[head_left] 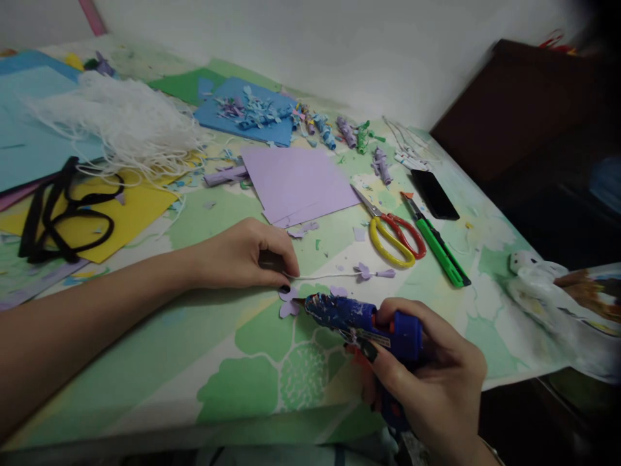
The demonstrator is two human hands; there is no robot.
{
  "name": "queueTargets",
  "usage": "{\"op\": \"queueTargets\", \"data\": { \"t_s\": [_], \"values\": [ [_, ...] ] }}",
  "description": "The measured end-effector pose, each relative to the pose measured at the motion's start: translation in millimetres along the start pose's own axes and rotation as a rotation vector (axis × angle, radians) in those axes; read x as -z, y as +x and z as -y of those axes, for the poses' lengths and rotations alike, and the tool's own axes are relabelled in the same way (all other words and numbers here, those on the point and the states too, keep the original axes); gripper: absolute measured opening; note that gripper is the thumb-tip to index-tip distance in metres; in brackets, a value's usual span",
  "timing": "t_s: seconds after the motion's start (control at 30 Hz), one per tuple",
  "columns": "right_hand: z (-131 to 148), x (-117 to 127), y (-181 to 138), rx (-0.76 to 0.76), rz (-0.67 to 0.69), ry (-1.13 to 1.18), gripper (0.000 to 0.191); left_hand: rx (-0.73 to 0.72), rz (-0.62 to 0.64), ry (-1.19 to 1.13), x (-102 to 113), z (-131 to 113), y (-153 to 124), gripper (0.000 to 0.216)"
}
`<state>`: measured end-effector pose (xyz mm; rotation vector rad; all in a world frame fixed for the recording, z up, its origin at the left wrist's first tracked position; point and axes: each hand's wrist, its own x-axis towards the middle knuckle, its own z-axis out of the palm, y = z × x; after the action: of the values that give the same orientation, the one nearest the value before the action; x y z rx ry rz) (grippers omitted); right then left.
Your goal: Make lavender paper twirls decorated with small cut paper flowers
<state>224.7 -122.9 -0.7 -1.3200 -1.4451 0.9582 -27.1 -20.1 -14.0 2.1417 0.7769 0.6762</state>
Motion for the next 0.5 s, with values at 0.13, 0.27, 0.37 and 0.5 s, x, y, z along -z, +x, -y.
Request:
{"op": "queueTargets", "data": {
  "t_s": [0.13, 0.27, 0.37, 0.5],
  "values": [
    [1.8, -2.8, -1.2, -0.017, 0.0, 0.021, 0.018, 0.0, 0.006, 0.007, 0.7, -1.2, 0.5, 0.006],
    [4.2, -5.2, -2.1, -0.057, -0.008, 0.047, 0.015, 0.004, 0.006, 0.019, 0.9, -2.6, 0.7, 0.006],
    [5.0, -5.8, -2.2, -0.054, -0.006, 0.032, 0.016, 0.011, -0.003, 0.005, 0.6, -2.7, 0.6, 0.006],
    [4.9, -6.8, -2.9, -0.042, -0.022, 0.023, 0.018, 0.011, 0.007, -0.01, 0.3, -1.4, 0.4, 0.006]
  ]
}}
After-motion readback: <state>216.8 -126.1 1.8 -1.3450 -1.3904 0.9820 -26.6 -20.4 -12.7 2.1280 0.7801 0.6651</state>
